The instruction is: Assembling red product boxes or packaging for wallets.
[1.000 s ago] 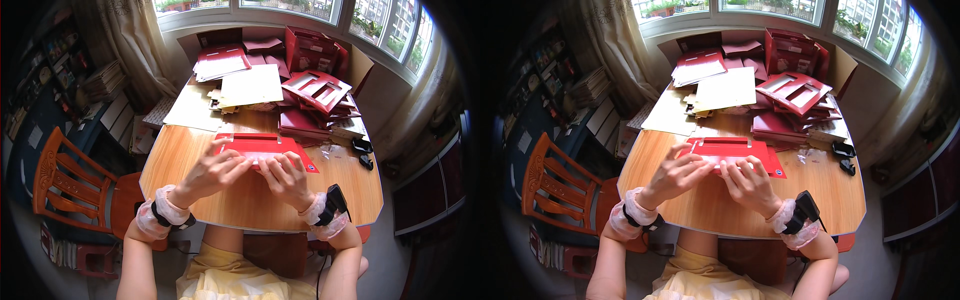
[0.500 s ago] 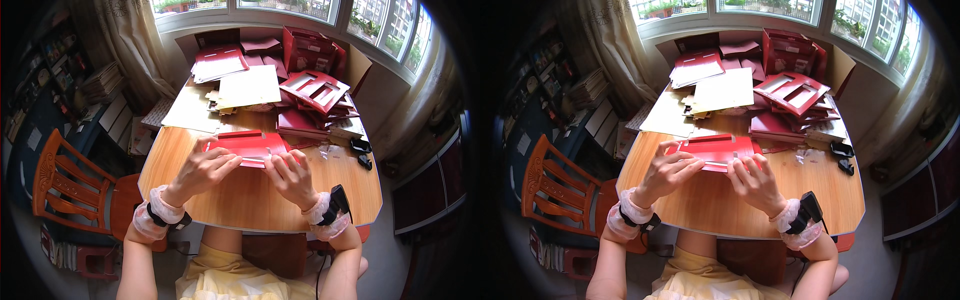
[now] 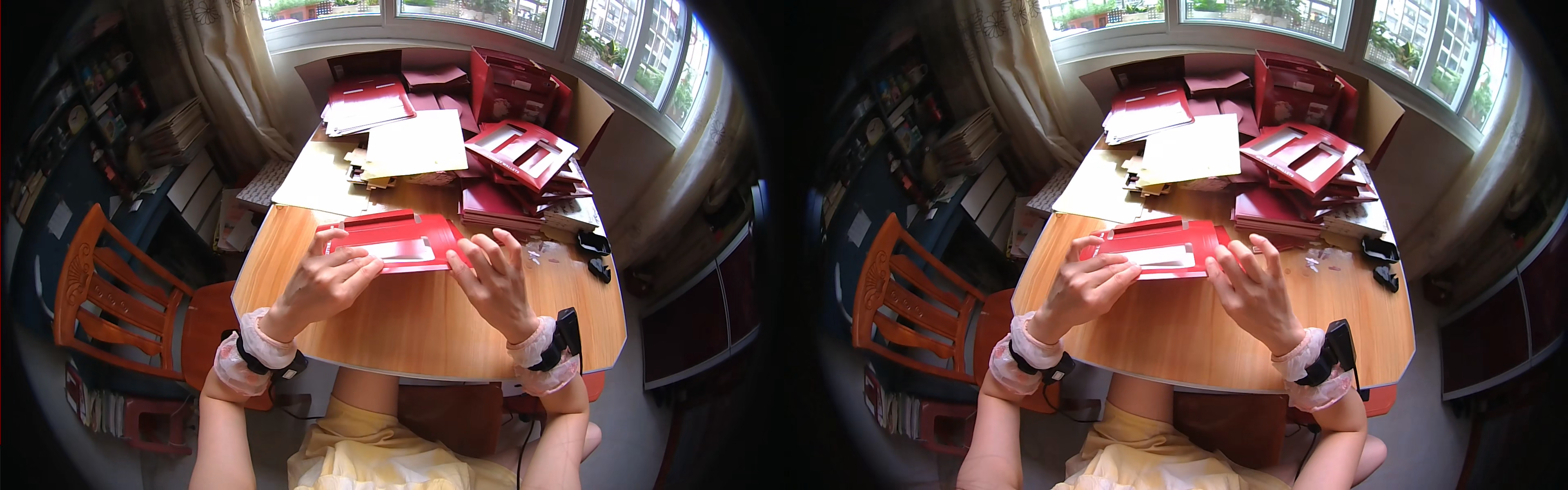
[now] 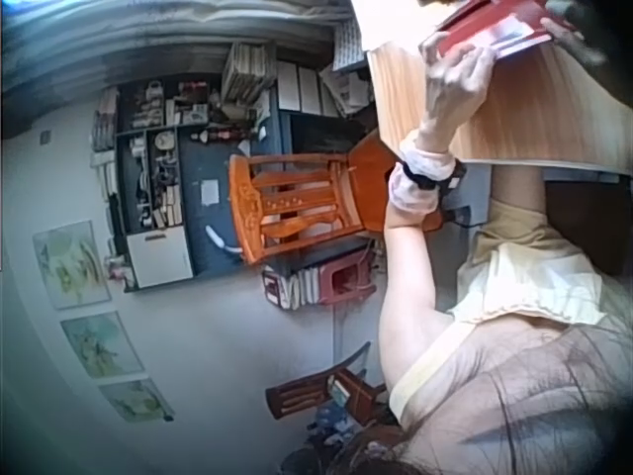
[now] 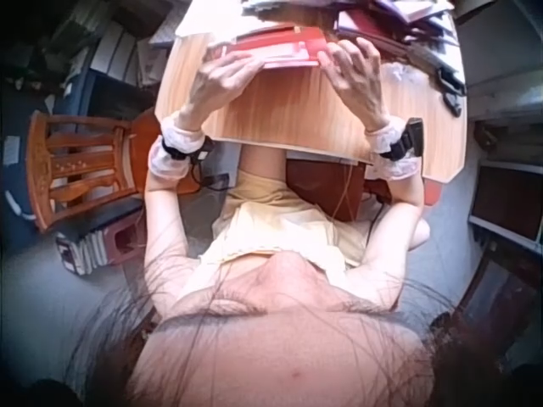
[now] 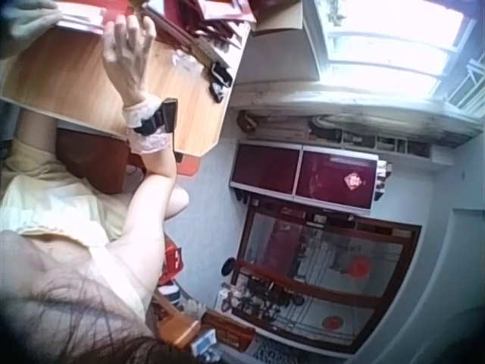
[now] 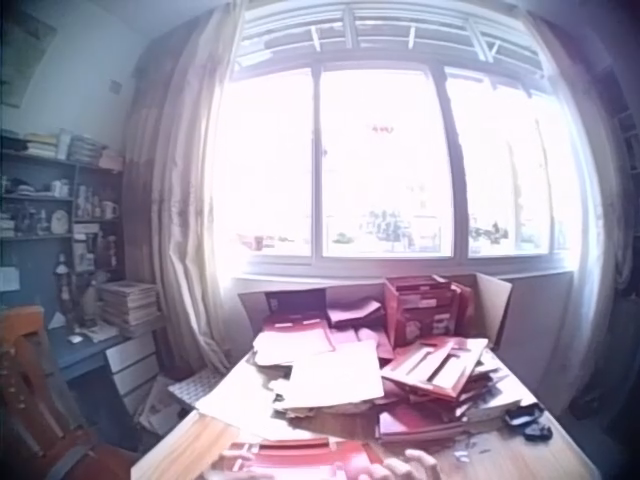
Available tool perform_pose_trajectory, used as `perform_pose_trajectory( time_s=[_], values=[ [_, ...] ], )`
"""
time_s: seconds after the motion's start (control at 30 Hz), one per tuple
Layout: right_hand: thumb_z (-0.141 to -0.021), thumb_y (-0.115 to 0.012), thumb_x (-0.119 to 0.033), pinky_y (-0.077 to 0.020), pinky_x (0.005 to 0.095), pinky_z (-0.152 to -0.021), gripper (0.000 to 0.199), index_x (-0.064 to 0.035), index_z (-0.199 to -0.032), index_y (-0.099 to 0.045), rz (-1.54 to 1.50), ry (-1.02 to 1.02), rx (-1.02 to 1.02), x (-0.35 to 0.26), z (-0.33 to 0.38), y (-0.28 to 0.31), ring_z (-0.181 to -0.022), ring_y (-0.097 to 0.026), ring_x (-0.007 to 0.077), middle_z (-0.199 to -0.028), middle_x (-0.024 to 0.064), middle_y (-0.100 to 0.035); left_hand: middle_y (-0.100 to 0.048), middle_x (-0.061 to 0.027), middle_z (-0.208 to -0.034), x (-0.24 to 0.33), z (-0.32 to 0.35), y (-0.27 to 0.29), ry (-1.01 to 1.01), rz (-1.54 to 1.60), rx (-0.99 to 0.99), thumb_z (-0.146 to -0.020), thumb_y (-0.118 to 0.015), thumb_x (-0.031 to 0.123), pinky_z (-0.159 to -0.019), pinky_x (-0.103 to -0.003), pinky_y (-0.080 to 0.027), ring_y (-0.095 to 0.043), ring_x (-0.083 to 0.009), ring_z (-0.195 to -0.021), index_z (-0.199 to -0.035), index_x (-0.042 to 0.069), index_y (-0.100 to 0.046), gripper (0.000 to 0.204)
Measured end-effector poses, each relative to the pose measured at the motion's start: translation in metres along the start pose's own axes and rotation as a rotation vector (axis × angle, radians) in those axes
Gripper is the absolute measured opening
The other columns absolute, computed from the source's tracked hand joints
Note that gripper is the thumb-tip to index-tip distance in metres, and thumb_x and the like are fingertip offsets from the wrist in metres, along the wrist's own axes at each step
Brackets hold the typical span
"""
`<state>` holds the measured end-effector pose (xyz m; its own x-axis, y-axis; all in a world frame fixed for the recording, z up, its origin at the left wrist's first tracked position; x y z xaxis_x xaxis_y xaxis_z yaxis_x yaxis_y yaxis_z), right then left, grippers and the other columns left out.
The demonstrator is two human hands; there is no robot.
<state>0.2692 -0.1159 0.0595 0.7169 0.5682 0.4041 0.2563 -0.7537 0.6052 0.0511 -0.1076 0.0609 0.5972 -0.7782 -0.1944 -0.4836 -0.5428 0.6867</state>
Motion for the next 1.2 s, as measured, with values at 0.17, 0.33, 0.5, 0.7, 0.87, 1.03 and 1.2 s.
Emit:
perform_pose_trajectory(
  time_s=[0.17, 0.33, 0.5, 0.7, 0.87, 1.03, 1.2],
  values=[
    [-0.082, -0.07, -0.015, -0.0434, 0.0517, -0.111, 0.026, -0.0043, -0.106, -0.074, -0.052, 0.047, 0.031, -0.023, -0.003, -0.006, -0.118, -0.059, 0.0222, -0.112, 0.0062, -0.066, -0.076, -0.0024, -0.089, 0.024, -0.019, -0.009, -0.123, -0.04, -0.008, -0.084, -0.072, 0.01, -0.106, -0.044, -0.046, -0.072, -0.0141, -0.092, -0.098, 0.007, -0.076, 0.015],
    [-0.082, -0.068, -0.013, -0.0446, 0.0475, -0.11, 0.02, -0.004, -0.099, -0.073, -0.027, 0.04, 0.045, -0.027, 0.002, -0.008, -0.108, -0.064, 0.0224, -0.101, 0.0057, -0.067, -0.077, -0.0024, -0.091, 0.03, -0.021, -0.009, -0.13, -0.031, -0.013, -0.083, -0.073, 0.009, -0.107, -0.042, -0.047, -0.072, -0.0142, -0.093, -0.1, 0.007, -0.076, 0.017],
    [-0.08, -0.068, -0.013, -0.0451, 0.0481, -0.109, 0.021, -0.0037, -0.099, -0.073, -0.027, 0.085, 0.04, -0.031, 0.005, -0.007, -0.108, -0.064, 0.0216, -0.102, 0.0048, -0.067, -0.078, -0.0033, -0.095, 0.025, 0.0, 0.009, -0.11, -0.062, -0.038, -0.085, -0.073, 0.01, -0.106, -0.043, -0.047, -0.073, -0.0146, -0.098, -0.101, 0.008, -0.077, 0.017],
    [-0.08, -0.068, -0.012, -0.0457, 0.0485, -0.109, 0.022, -0.0034, -0.1, -0.073, -0.027, 0.119, 0.027, -0.035, 0.005, -0.01, -0.107, -0.063, 0.0213, -0.101, 0.0049, -0.067, -0.079, -0.0015, -0.097, 0.007, 0.023, 0.023, -0.006, -0.096, -0.076, -0.09, -0.073, 0.014, -0.108, -0.042, -0.044, -0.075, -0.0123, -0.098, -0.102, 0.012, -0.078, 0.013],
    [-0.08, -0.068, -0.011, -0.0457, 0.047, -0.11, 0.024, -0.0028, -0.101, -0.073, 0.018, 0.159, 0.002, -0.037, 0.007, -0.011, -0.105, -0.064, 0.0211, -0.099, 0.0054, -0.067, -0.079, -0.0011, -0.095, -0.011, 0.035, 0.023, -0.036, -0.047, -0.098, -0.092, -0.074, 0.017, -0.111, -0.045, -0.042, -0.075, -0.0131, -0.096, -0.1, 0.013, -0.078, 0.01],
    [-0.083, -0.069, -0.012, -0.049, 0.0392, -0.095, 0.025, -0.0032, -0.106, -0.074, 0.01, 0.035, 0.07, -0.024, 0.005, 0.001, -0.091, -0.064, 0.0176, -0.098, 0.0041, -0.067, -0.078, -0.0048, -0.089, -0.086, 0.056, 0.025, 0.44, -0.083, -0.128, -0.098, -0.07, 0.029, -0.099, -0.043, -0.051, -0.076, -0.0176, -0.09, -0.099, 0.009, -0.077, 0.021],
    [-0.081, -0.08, -0.016, -0.0496, 0.0335, -0.072, 0.03, -0.0054, -0.108, -0.075, -0.022, -0.048, 0.133, -0.026, -0.005, 0.008, -0.077, -0.062, 0.0165, -0.095, 0.0022, -0.067, -0.078, -0.0095, -0.1, -0.074, 0.069, -0.018, 0.925, 0.912, -0.18, -0.103, -0.056, 0.054, -0.082, -0.037, -0.058, -0.077, -0.0202, -0.092, -0.127, 0.004, -0.065, 0.057]
  ],
)
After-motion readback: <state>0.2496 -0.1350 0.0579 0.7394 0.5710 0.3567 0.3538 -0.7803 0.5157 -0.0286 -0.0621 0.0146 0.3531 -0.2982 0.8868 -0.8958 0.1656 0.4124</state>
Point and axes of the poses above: each hand's wrist, its own z-axis away from the middle knuckle, its own y-axis out of the back of the hand, x = y × z, the point moved 6 cm from there along -z, towards the middle knuckle
